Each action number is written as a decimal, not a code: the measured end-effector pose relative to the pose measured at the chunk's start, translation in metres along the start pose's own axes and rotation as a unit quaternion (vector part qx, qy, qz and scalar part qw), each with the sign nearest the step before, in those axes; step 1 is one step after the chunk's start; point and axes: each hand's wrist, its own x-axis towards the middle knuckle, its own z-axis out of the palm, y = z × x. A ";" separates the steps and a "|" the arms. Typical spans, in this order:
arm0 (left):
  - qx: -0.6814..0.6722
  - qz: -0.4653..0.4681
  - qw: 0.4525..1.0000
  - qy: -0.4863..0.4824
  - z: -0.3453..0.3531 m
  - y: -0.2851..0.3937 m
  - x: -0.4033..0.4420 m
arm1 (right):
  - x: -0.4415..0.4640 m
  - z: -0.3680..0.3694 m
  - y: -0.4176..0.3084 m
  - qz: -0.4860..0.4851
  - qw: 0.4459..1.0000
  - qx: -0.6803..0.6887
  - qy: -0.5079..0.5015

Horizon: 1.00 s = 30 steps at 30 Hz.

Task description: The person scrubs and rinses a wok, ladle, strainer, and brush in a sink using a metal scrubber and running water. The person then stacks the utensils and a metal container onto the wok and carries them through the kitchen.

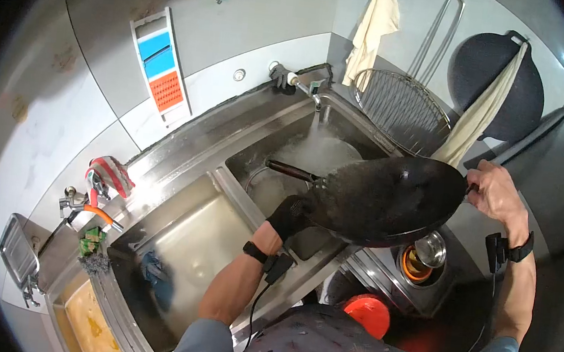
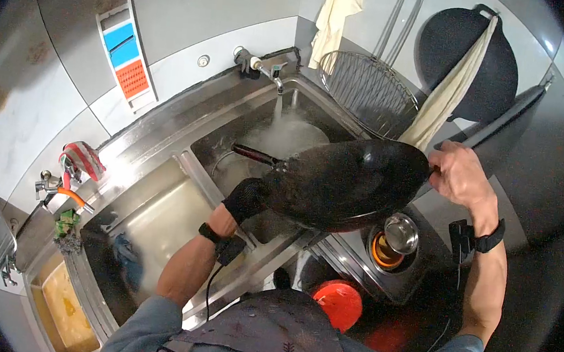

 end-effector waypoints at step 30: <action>-0.368 -0.243 0.797 0.412 -0.056 0.004 -0.111 | 0.077 0.148 -0.277 -0.139 0.981 0.093 -0.097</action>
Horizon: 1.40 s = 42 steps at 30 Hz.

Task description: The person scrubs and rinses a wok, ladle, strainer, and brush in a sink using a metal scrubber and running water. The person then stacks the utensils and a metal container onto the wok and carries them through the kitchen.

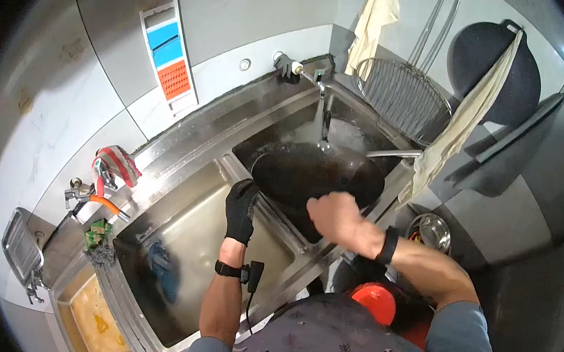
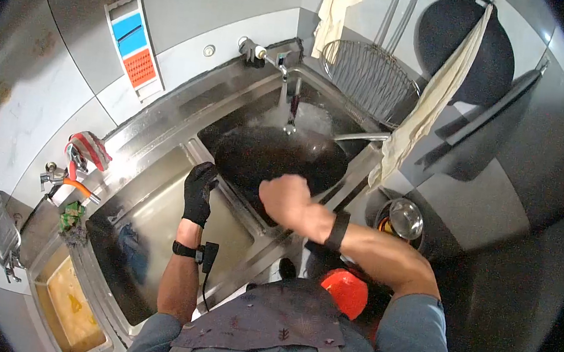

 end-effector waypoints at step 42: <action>0.285 0.224 0.917 -0.165 -0.047 -0.009 -0.148 | -0.007 -0.360 -0.033 0.006 0.941 -0.113 0.319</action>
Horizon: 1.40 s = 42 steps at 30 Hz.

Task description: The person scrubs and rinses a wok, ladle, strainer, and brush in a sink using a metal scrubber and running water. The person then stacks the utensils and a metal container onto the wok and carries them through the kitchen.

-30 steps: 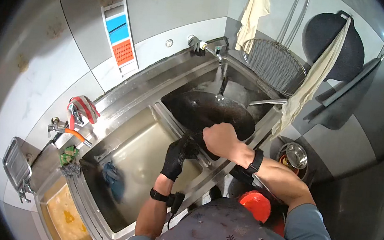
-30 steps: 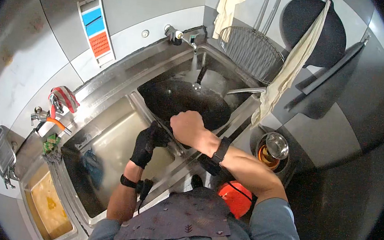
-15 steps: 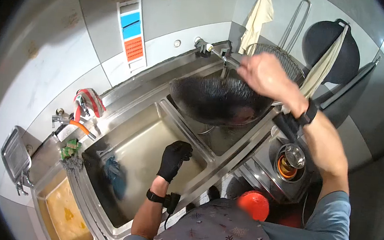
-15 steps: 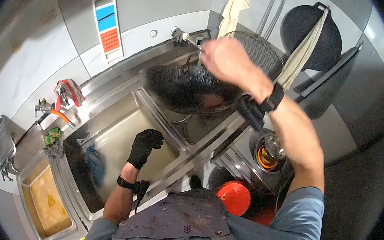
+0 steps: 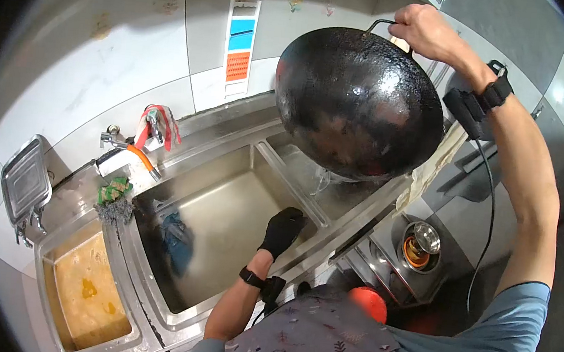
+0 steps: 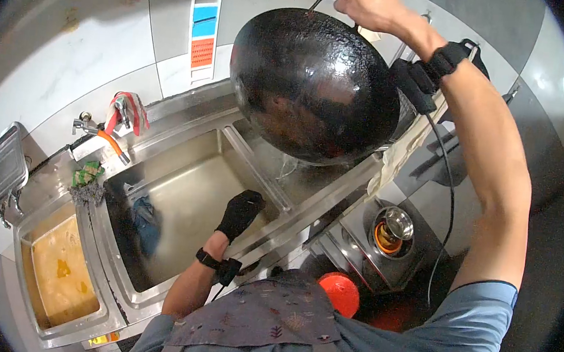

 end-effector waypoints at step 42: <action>0.328 0.294 0.821 -0.364 0.244 -0.028 0.269 | -0.569 0.022 0.131 0.172 0.971 -0.104 -0.133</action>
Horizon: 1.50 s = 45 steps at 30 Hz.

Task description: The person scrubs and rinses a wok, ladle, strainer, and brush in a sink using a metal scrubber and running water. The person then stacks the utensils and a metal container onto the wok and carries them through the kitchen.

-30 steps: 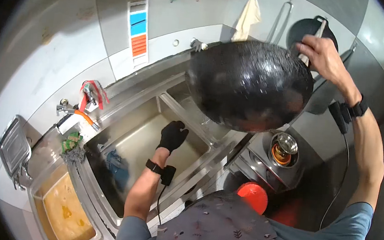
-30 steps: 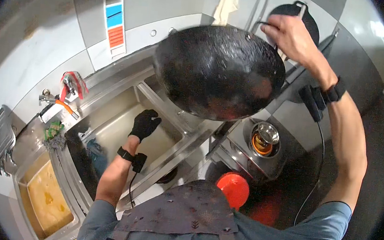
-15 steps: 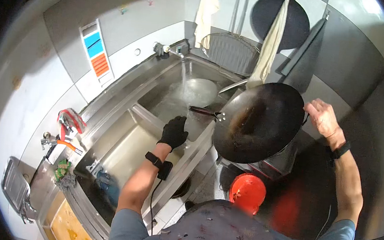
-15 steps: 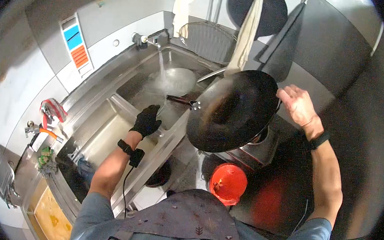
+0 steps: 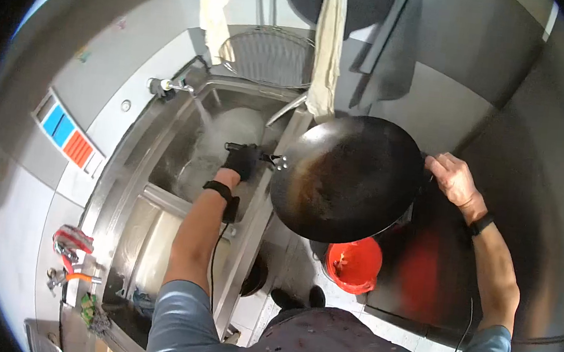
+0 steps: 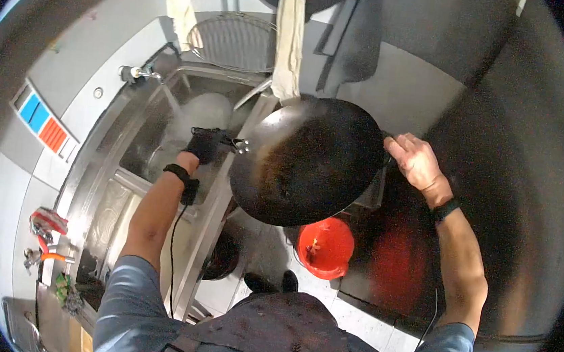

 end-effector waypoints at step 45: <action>-0.557 -0.503 0.662 0.004 -0.100 0.232 -0.456 | 0.197 0.162 -0.184 0.161 0.858 0.485 -0.056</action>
